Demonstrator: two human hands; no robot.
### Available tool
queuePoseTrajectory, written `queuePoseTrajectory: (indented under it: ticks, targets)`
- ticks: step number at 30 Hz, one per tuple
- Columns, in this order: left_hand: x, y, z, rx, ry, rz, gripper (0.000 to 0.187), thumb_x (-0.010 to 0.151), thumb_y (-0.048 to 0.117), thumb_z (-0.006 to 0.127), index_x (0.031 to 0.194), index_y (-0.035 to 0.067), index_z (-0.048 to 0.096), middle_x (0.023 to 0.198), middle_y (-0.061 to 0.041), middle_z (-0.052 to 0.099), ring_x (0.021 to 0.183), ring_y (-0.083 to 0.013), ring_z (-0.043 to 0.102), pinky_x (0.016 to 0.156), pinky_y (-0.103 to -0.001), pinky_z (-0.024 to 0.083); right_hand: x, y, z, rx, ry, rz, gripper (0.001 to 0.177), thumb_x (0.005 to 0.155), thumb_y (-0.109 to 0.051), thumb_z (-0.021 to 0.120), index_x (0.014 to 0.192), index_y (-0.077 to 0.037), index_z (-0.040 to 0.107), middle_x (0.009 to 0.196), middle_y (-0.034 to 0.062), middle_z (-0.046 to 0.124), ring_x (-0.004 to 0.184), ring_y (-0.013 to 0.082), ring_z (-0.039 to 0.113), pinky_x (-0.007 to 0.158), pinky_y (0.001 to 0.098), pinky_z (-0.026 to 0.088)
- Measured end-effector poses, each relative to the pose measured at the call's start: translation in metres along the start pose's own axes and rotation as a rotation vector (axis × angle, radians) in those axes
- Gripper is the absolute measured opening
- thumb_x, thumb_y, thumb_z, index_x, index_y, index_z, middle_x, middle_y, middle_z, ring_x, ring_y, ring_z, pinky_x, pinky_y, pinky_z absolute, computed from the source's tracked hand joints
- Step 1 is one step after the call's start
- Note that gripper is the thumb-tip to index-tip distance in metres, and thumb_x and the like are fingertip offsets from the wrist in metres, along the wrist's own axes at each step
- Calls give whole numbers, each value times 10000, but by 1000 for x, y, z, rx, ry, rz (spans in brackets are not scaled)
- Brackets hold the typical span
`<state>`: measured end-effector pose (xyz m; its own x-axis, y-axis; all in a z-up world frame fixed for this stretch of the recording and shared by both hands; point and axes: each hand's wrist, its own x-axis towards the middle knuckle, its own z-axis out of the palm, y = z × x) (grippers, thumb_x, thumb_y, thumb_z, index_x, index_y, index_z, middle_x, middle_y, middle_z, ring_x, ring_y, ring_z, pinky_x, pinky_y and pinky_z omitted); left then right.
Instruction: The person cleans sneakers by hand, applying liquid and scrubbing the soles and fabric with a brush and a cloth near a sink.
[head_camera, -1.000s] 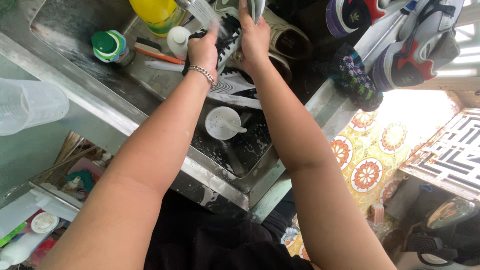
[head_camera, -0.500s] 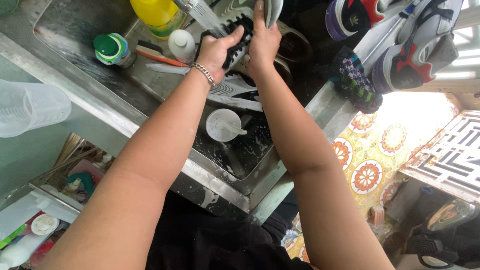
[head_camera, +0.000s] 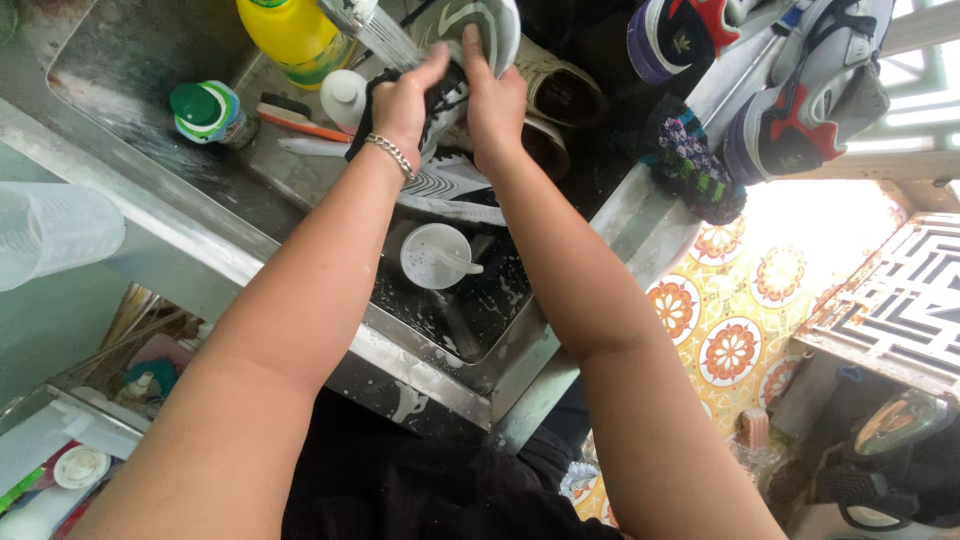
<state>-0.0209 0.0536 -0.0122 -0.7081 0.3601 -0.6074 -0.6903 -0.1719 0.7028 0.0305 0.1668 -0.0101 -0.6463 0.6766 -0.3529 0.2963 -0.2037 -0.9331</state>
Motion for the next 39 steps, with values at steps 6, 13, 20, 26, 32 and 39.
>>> queuePoseTrajectory:
  ticks: [6,13,20,26,32,39]
  targets:
    - [26,-32,-2,69,21,56,328,866,218,766,1020,-72,749,1028,-134,761,886,-206,673,830,-380,553,-2,-27,-11,50,-23,162,770,802,-635,694,1213,15,669,972,89,681,845,205,651,688,382,558]
    - [77,-36,-33,-472,-109,-405,518,934,343,353,1154,20,694,1113,-186,763,998,-349,744,960,-527,580,-2,-8,0,55,-441,359,1006,780,-654,705,1494,-39,352,1408,200,567,1267,301,603,1053,428,483]
    - [51,-8,-39,-577,-196,-261,523,973,378,445,1251,-8,662,1279,-183,708,1192,-355,673,1063,-500,529,2,-11,-6,26,-467,424,856,767,-506,743,1335,123,623,1252,282,725,1091,359,742,933,439,576]
    - [22,-4,-22,380,-155,151,636,919,579,660,1199,10,707,1179,-127,733,1104,-234,679,985,-376,499,12,-6,-11,130,-243,341,730,801,-428,773,1235,133,602,1104,252,725,996,330,745,839,444,617]
    - [32,-17,-18,882,-27,551,678,984,622,724,818,-33,674,765,-142,691,721,-190,611,690,-437,510,34,31,-18,-54,-131,338,737,808,-585,689,1231,18,718,1180,154,748,1084,241,672,907,373,467]
    - [46,-22,-30,667,67,461,599,1072,511,636,931,-68,697,876,-95,725,794,-153,625,775,-373,511,5,17,-13,-125,-245,353,1023,707,-601,807,1344,127,475,1298,284,634,1199,343,687,995,440,539]
